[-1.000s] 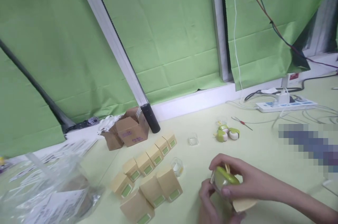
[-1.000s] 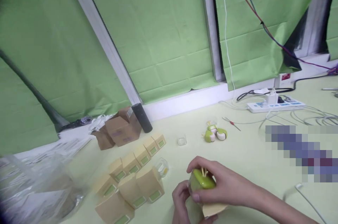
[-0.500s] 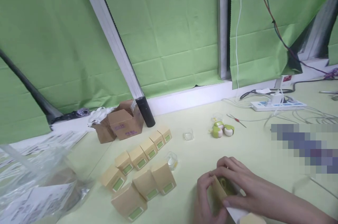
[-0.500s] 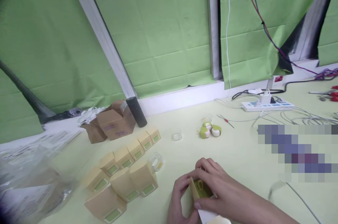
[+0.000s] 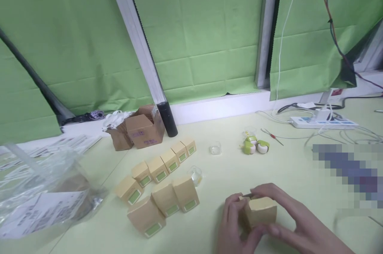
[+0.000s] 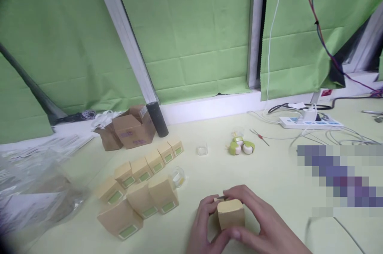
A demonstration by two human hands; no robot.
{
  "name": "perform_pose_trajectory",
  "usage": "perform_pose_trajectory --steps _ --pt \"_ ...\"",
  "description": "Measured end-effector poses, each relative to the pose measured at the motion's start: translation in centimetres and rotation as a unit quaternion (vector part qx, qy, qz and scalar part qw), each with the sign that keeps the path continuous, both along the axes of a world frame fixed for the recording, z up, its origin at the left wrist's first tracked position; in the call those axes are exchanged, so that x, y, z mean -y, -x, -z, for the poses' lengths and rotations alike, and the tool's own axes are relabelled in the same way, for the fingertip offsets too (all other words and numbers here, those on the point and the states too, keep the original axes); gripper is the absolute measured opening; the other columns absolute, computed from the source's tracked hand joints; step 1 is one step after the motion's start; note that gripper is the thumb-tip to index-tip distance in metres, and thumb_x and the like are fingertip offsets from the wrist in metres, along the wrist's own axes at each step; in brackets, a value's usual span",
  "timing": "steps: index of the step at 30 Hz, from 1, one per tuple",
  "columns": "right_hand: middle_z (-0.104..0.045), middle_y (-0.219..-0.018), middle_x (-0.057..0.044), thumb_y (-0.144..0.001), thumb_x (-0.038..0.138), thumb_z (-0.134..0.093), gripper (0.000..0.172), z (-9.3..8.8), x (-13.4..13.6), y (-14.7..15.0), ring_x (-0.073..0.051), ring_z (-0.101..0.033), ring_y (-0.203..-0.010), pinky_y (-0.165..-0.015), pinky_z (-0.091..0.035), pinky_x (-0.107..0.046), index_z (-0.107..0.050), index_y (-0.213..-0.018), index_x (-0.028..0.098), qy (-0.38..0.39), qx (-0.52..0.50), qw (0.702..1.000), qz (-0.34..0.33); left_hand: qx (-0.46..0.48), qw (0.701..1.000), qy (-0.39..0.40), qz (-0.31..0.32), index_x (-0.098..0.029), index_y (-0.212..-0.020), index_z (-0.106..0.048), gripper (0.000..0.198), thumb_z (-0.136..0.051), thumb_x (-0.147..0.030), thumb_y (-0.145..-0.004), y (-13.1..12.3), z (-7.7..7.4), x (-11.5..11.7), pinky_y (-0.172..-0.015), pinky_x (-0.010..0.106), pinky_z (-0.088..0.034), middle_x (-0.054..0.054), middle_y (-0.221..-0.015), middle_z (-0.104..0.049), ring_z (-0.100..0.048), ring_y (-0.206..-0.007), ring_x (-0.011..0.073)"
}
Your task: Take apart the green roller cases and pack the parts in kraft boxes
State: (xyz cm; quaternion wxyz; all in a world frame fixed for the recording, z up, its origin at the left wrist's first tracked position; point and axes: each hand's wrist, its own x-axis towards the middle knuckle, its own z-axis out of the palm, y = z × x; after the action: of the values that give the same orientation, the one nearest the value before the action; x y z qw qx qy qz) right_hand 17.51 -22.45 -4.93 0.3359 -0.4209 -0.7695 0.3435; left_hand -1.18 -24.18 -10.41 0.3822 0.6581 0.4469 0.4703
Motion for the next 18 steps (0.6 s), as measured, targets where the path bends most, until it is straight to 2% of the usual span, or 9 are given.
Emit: perform_pose_trajectory --steps 2,4,7,10,13,15,18 --pt "-0.06 -0.117 -0.006 -0.087 0.046 -0.051 0.038 0.1 -0.4 0.5 -0.022 -0.057 -0.108 -0.092 -0.048 -0.034 -0.053 -0.122 0.031 0.004 -0.009 0.999 0.05 0.037 0.998 0.037 -0.028 -0.018 -0.115 -0.049 0.049 -0.066 -0.023 -0.069 -0.3 0.0 0.2 -0.098 0.042 -0.041 0.012 -0.121 -0.056 -0.052 -0.113 0.0263" --pt "-0.06 -0.117 -0.006 -0.087 0.05 -0.048 0.032 0.4 -1.0 1.1 -0.023 -0.056 -0.109 -0.094 -0.046 -0.035 -0.063 -0.106 0.029 0.009 -0.036 0.995 0.091 0.071 0.993 0.076 -0.061 -0.017 -0.117 -0.046 0.056 -0.065 -0.017 -0.064 -0.7 0.1 0.3 -0.099 0.042 -0.04 0.012 -0.12 -0.057 -0.053 -0.112 0.0259" --pt "-0.064 -0.106 -0.007 -0.084 0.057 -0.048 0.036 0.7 -1.5 1.8 -0.025 -0.058 -0.104 -0.091 -0.047 -0.034 -0.067 -0.089 0.026 0.054 -0.071 0.993 0.078 0.095 0.987 0.108 -0.068 -0.016 -0.116 -0.044 0.06 -0.064 -0.014 -0.059 -0.9 0.3 0.4 -0.1 0.04 -0.039 0.012 -0.12 -0.057 -0.052 -0.113 0.0256" --pt "-0.067 -0.09 -0.006 -0.083 0.06 -0.047 0.041 0.6 -1.7 2.1 -0.024 -0.061 -0.088 -0.082 -0.05 -0.034 -0.065 -0.088 0.024 0.101 -0.083 0.99 0.057 0.093 0.987 0.116 -0.055 -0.016 -0.115 -0.045 0.061 -0.064 -0.014 -0.058 -0.8 0.2 0.3 -0.101 0.04 -0.037 0.011 -0.119 -0.058 -0.051 -0.114 0.0259" --pt "-0.067 -0.087 -0.005 -0.082 0.06 -0.048 0.04 0.6 -1.8 2.2 -0.024 -0.06 -0.086 -0.081 -0.049 -0.034 -0.064 -0.084 0.024 0.112 -0.09 0.988 0.058 0.081 0.987 0.131 -0.05 -0.017 -0.114 -0.046 0.06 -0.064 -0.013 -0.057 -0.7 0.1 0.3 -0.101 0.04 -0.037 0.01 -0.12 -0.057 -0.051 -0.114 0.0263" --pt "-0.066 -0.085 -0.005 -0.081 0.059 -0.051 0.038 1.0 -2.1 2.3 -0.023 -0.06 -0.084 -0.079 -0.049 -0.034 -0.063 -0.083 0.024 0.13 -0.103 0.985 0.056 0.084 0.982 0.157 -0.064 -0.016 -0.121 -0.043 0.068 -0.064 -0.01 -0.057 -0.7 0.1 0.3 -0.1 0.04 -0.038 0.011 -0.124 -0.055 -0.051 -0.115 0.0264" --pt "-0.063 -0.086 -0.003 -0.079 0.058 -0.054 0.039 1.9 -2.5 2.4 -0.023 -0.061 -0.083 -0.075 -0.05 -0.035 -0.061 -0.101 0.026 0.166 -0.143 0.974 0.057 0.079 0.986 0.127 -0.07 -0.017 -0.123 -0.045 0.07 -0.066 -0.009 -0.057 -0.7 0.4 0.2 -0.099 0.038 -0.04 0.011 -0.125 -0.054 -0.051 -0.115 0.0265"
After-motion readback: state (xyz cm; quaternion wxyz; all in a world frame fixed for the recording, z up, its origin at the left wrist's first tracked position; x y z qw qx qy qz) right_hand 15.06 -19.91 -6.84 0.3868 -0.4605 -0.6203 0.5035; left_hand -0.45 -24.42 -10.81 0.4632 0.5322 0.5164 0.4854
